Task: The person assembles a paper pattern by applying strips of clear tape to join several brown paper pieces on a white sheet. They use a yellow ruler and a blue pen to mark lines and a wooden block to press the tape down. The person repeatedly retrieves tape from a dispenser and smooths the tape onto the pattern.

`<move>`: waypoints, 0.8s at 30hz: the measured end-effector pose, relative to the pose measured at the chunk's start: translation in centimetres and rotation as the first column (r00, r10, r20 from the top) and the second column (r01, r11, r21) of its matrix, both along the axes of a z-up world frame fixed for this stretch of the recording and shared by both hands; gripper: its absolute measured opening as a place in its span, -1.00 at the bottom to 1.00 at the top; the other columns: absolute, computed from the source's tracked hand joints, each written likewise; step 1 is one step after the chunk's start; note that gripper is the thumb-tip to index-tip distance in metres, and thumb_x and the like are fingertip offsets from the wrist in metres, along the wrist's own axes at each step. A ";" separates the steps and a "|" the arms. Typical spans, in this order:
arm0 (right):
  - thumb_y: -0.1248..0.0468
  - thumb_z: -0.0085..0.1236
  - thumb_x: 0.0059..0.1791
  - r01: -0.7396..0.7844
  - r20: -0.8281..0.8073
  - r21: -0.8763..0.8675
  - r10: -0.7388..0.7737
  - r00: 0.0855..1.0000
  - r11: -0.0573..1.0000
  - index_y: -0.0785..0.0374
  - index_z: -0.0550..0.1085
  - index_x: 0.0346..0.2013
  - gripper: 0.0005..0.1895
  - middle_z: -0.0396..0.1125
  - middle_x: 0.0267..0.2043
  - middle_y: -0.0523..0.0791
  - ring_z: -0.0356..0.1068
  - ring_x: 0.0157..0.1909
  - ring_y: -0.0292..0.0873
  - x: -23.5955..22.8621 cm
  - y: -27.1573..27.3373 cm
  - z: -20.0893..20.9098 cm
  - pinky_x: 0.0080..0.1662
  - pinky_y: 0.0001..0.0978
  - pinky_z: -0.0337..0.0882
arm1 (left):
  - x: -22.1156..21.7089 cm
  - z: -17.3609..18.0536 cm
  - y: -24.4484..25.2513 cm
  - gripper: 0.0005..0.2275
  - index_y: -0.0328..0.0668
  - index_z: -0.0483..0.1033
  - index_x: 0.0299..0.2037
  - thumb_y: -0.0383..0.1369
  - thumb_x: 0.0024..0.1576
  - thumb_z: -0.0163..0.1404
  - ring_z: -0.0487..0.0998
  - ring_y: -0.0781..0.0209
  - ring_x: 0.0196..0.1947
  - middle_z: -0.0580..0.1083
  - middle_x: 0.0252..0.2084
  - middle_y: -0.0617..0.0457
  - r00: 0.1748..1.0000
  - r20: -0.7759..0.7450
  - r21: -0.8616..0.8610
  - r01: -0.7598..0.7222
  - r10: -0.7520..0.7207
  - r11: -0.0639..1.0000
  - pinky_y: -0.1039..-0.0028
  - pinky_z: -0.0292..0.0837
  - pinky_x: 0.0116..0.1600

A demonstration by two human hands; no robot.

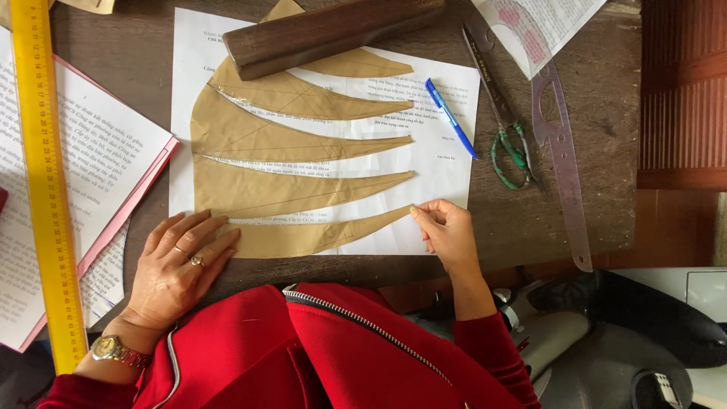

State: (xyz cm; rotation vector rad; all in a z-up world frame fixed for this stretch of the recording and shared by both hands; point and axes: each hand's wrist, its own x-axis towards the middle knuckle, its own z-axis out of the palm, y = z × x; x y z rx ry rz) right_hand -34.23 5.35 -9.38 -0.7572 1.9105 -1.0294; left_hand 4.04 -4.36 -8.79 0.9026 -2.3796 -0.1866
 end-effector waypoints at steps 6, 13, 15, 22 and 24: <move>0.38 0.20 -0.10 0.017 -0.050 0.010 -0.017 0.999 1.000 0.47 0.49 -0.39 -0.86 0.19 -0.81 -0.04 0.09 -0.90 -0.30 0.2 -0.1 -0.2 -0.78 -0.54 0.12 | 0.0 0.0 -0.1 -0.87 0.08 0.60 -0.17 -0.31 0.10 0.08 0.52 0.08 0.02 0.54 -0.07 0.13 1.000 0.002 0.006 0.000 0.000 1.000 0.28 0.31 0.22; 0.39 0.06 -0.02 -0.276 -0.781 -0.310 -0.078 0.619 0.910 0.21 0.42 -0.33 -0.97 0.34 -0.42 -0.11 0.35 -0.41 -0.06 5.3 0.8 1.4 -0.25 -0.37 0.38 | -0.1 -0.1 -0.2 -0.89 0.05 0.60 -0.19 -0.31 0.11 0.07 0.53 0.06 0.02 0.54 -0.07 0.11 1.000 -0.022 0.011 0.005 -0.004 1.000 0.27 0.32 0.20; 0.34 -0.21 0.08 -0.742 -0.878 -0.295 0.134 0.459 0.602 0.25 0.41 -0.01 -0.75 0.37 0.04 0.03 0.39 0.04 0.08 7.0 1.5 0.4 0.09 -0.03 0.31 | -0.1 -0.1 -0.2 -0.86 0.01 0.59 -0.15 -0.34 0.11 0.06 0.53 0.02 0.01 0.53 -0.08 0.05 0.999 -0.038 0.007 0.031 -0.031 0.999 0.23 0.33 0.18; 0.30 -0.16 0.09 -0.809 -0.899 -0.183 0.238 0.367 0.559 0.02 0.48 0.07 -0.68 0.36 0.14 -0.23 0.34 0.19 -0.12 10.1 0.8 2.5 0.20 -0.22 0.27 | 0.2 0.2 -0.4 -0.85 -0.01 0.60 -0.17 -0.34 0.07 0.09 0.54 0.00 -0.01 0.53 -0.11 0.01 0.998 -0.027 -0.026 0.064 -0.065 0.998 0.22 0.34 0.18; 0.44 -0.21 0.06 -0.813 -0.774 -0.045 0.494 0.395 0.580 0.20 0.35 0.15 -0.63 0.24 0.26 -0.13 0.17 0.35 -0.02 8.8 2.1 2.1 0.32 0.00 0.14 | 0.1 1.0 -0.3 -0.84 -0.05 0.53 -0.05 -0.37 0.18 0.03 0.50 0.05 0.04 0.50 0.01 0.04 0.996 0.049 0.051 0.068 -0.071 0.996 0.25 0.32 0.20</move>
